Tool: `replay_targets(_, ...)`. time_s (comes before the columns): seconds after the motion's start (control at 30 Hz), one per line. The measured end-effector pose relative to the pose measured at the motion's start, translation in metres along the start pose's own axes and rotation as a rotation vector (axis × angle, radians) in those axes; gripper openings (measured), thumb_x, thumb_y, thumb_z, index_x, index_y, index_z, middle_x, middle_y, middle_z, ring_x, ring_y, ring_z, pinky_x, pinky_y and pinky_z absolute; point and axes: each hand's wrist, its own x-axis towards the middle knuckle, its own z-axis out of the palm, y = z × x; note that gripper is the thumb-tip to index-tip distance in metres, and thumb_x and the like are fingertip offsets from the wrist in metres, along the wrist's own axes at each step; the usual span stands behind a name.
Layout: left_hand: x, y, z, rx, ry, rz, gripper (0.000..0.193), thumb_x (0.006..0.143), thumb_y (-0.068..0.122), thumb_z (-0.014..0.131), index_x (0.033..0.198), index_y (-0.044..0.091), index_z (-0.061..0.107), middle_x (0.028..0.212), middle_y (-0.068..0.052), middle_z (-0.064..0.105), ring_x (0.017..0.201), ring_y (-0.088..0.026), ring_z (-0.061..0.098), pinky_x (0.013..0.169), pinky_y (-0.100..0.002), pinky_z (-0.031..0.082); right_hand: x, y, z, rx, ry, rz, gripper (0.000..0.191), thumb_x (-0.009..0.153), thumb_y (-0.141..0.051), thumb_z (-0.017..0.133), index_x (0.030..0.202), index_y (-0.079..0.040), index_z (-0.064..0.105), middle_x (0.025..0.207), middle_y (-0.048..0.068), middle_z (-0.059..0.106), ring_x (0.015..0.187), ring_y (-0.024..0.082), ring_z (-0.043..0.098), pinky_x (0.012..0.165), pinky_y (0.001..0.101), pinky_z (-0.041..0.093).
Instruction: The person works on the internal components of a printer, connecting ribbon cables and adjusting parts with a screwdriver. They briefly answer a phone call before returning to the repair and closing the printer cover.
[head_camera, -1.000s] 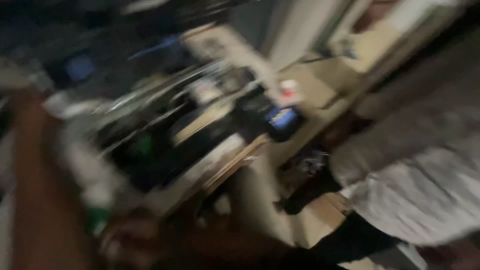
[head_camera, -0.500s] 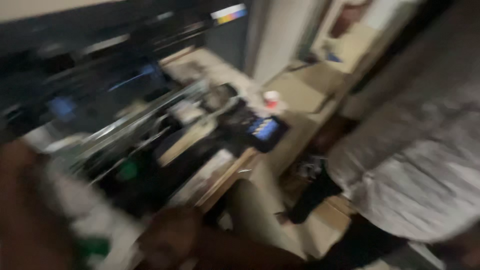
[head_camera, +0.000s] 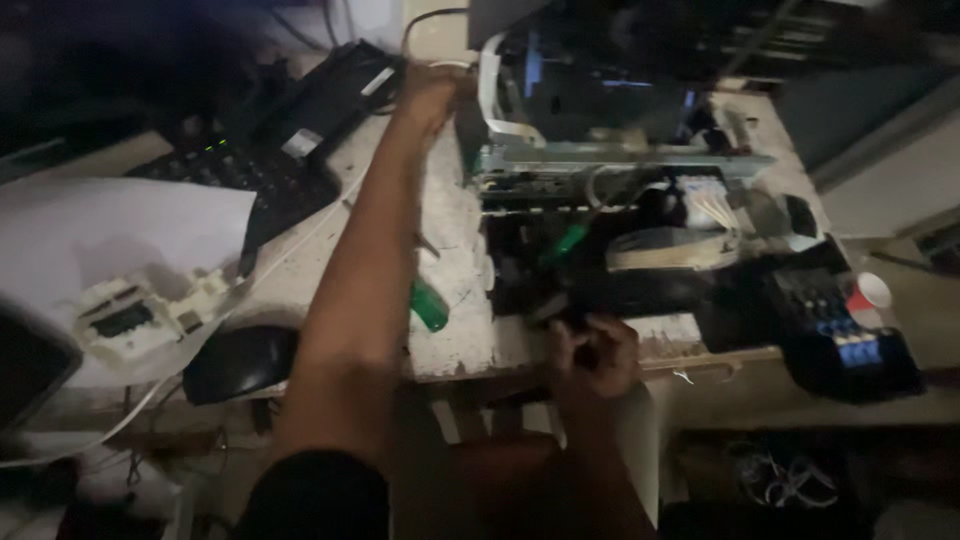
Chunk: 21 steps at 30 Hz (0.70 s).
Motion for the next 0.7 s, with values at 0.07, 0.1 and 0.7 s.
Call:
replay_targets(0.07, 0.002, -0.004, -0.004, -0.056, -0.055, 0.082, 0.013, 0.08, 0.008, 0.082, 0.09, 0.0, 0.081, 0.083, -0.011, 0.078, 0.064, -0.016, 0.064, 0.055, -0.031, 0.047, 0.003, 0.002, 0.002, -0.062, -0.004, -0.011, 0.035, 0.097, -0.006, 0.077, 0.122, -0.004, 0.053, 0.091, 0.003, 0.064, 0.08, 0.007, 0.065, 0.067, 0.0195, 0.052)
replay_targets(0.1, 0.001, -0.006, -0.007, -0.086, -0.087, 0.122, 0.013, 0.079, 0.009, 0.083, 0.089, 0.0, 0.081, 0.083, -0.009, 0.078, 0.067, -0.015, 0.068, 0.058, -0.03, 0.051, 0.003, 0.003, 0.004, -0.118, 0.008, -0.022, 0.035, 0.095, -0.007, 0.078, 0.121, -0.004, 0.054, 0.089, 0.003, 0.064, 0.079, 0.007, 0.064, 0.067, 0.0204, 0.052)
replay_targets(0.7, 0.007, -0.008, -0.023, -0.08, 0.013, -0.04, 0.019, 0.083, 0.015, 0.066, 0.091, 0.002, 0.078, 0.094, -0.018, 0.079, 0.076, -0.02, 0.072, 0.064, -0.039, 0.056, 0.001, 0.015, 0.003, -0.439, -0.166, -0.229, 0.018, 0.094, -0.022, 0.077, 0.098, -0.004, 0.073, 0.077, 0.006, 0.071, 0.059, 0.013, 0.064, 0.055, 0.0272, 0.052)
